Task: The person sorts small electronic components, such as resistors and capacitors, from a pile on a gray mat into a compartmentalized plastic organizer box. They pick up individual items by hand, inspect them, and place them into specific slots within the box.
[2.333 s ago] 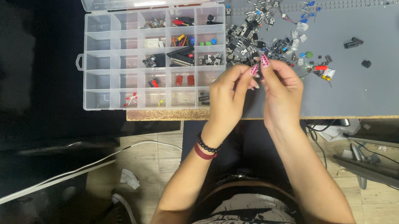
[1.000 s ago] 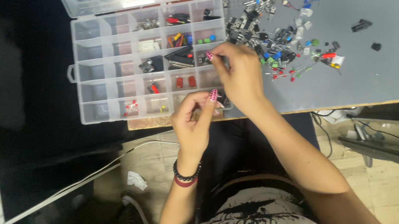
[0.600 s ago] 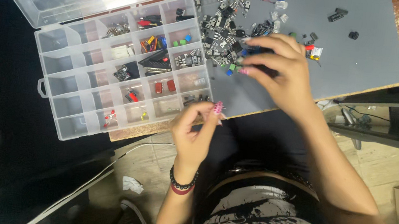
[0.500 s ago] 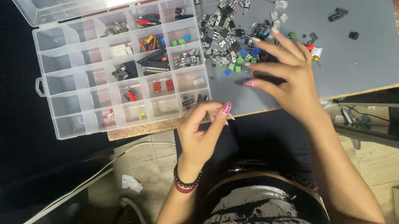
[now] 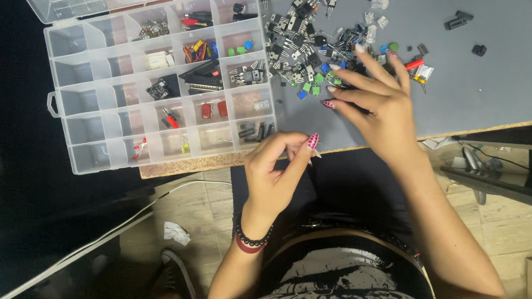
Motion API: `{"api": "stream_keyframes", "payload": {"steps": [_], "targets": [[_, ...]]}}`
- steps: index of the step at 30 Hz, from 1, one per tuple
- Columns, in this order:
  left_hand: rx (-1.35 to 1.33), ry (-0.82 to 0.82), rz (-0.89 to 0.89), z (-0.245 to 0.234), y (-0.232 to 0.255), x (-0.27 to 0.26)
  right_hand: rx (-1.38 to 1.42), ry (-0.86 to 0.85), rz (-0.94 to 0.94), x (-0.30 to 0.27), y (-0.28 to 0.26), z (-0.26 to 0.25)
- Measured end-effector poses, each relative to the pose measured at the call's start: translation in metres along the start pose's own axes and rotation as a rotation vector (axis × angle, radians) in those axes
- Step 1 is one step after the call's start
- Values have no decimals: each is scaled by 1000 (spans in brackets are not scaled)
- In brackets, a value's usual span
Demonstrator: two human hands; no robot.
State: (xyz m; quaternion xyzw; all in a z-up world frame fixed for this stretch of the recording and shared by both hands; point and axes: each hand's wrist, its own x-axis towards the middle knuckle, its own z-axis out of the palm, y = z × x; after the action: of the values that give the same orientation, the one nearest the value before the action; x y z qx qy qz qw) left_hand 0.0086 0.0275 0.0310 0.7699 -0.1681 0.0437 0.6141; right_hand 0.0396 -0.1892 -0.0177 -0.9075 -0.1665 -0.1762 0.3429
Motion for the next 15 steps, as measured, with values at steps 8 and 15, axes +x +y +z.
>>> {"api": "stream_keyframes", "payload": {"steps": [8,15], "targets": [[29,2,6,5,-2,-2,67,7,77,2,3,1],[49,8,2,8,-2,-3,67,4,9,3,10,3]]}}
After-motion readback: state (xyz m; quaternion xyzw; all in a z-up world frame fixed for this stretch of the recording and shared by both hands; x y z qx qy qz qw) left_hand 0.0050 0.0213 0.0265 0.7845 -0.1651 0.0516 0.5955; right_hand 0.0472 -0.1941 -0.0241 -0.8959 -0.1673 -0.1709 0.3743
